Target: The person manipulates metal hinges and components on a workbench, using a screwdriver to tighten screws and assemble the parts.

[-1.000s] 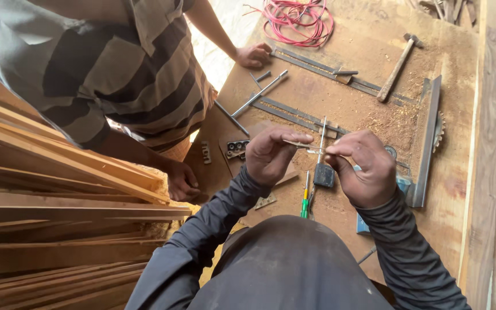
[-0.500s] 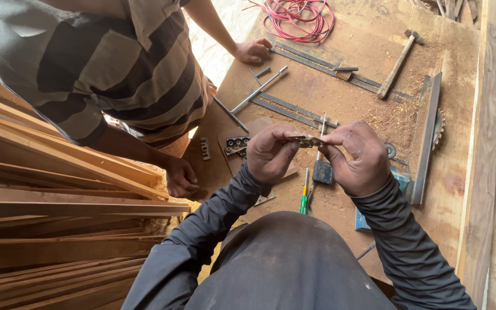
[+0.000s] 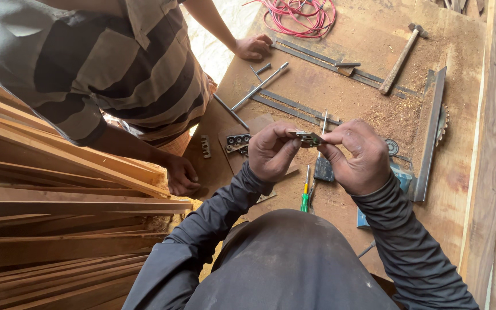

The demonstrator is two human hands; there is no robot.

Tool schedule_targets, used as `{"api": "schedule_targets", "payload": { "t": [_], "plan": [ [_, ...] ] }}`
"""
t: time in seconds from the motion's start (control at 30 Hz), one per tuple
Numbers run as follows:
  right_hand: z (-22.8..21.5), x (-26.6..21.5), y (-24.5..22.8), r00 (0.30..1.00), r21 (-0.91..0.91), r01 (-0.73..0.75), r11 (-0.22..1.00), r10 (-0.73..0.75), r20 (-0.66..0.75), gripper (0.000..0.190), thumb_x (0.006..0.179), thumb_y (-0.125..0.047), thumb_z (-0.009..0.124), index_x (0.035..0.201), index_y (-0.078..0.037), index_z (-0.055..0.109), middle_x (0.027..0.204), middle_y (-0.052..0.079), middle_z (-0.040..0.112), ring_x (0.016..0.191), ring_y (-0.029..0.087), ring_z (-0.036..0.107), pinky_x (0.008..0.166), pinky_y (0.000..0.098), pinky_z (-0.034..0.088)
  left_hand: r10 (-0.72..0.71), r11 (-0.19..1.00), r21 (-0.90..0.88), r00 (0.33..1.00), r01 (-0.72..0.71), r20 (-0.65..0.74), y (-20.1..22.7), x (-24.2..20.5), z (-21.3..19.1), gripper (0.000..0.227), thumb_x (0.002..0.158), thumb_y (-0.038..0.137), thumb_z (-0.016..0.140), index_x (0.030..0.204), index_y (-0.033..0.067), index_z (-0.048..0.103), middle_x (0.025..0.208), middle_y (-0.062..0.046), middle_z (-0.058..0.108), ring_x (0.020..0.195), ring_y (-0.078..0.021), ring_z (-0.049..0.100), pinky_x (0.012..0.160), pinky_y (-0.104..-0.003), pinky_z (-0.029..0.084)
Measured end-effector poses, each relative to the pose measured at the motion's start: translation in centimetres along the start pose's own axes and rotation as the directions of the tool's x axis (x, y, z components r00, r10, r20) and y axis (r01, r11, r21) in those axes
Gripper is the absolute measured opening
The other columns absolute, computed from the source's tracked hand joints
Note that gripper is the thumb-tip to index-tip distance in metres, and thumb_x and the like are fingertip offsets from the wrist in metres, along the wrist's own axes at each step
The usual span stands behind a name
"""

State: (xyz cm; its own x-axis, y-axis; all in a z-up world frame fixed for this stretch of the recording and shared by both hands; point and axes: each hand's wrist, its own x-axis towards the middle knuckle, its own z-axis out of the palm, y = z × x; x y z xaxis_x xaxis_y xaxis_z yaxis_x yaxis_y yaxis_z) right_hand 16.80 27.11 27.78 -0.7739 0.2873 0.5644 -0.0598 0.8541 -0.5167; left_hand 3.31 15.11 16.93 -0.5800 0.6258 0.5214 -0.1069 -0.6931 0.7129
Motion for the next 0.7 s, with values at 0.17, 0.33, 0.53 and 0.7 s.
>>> {"api": "schedule_targets", "payload": {
  "t": [0.17,0.33,0.53,0.7],
  "plan": [
    [-0.1,0.3,0.0,1.0,0.008,0.01,1.0,-0.011,0.014,0.021,0.082,-0.002,0.084,0.099,-0.002,0.072,0.091,0.012,0.067,0.084,0.026,0.068,0.072,0.0347,0.054,-0.006,1.0,0.003,1.0,0.006,0.011,0.3,0.0,0.0,0.013,0.103,-0.011,0.06,0.114,-0.004,0.06,0.111,-0.01,0.065,0.104,-0.0153,0.069,0.095,-0.031,0.06],
    [-0.2,0.4,0.0,0.998,0.014,-0.039,0.999,0.038,0.054,0.02,0.081,-0.003,0.085,0.096,-0.001,0.072,0.09,0.013,0.067,0.083,0.028,0.068,0.072,0.0362,0.053,-0.059,0.998,0.009,0.998,0.059,0.007,0.1,-0.2,-0.3,0.013,0.103,-0.01,0.06,0.115,-0.0048,0.061,0.109,-0.01,0.068,0.101,-0.0152,0.07,0.092,-0.03,0.06],
    [-0.7,0.3,0.7,0.979,0.045,-0.112,0.993,0.102,0.178,0.014,0.082,-0.005,0.081,0.091,-0.002,0.071,0.086,0.013,0.067,0.08,0.028,0.068,0.072,0.0374,0.053,-0.201,0.974,-0.091,0.976,0.208,0.079,0.1,-0.1,-0.6,0.015,0.104,-0.005,0.062,0.118,-0.0045,0.059,0.11,-0.01,0.07,0.103,-0.0154,0.07,0.095,-0.031,0.06],
    [-1.1,0.5,1.4,0.939,0.005,-0.173,0.985,0.163,0.304,0.015,0.079,-0.01,0.08,0.088,-0.001,0.071,0.081,0.014,0.067,0.076,0.028,0.068,0.069,0.0372,0.052,-0.398,0.901,-0.101,0.896,0.423,0.196,1.5,0.7,-2.4,0.021,0.1,0.005,0.064,0.117,-0.0054,0.059,0.112,-0.009,0.071,0.102,-0.0142,0.071,0.093,-0.03,0.06]
  ]
}}
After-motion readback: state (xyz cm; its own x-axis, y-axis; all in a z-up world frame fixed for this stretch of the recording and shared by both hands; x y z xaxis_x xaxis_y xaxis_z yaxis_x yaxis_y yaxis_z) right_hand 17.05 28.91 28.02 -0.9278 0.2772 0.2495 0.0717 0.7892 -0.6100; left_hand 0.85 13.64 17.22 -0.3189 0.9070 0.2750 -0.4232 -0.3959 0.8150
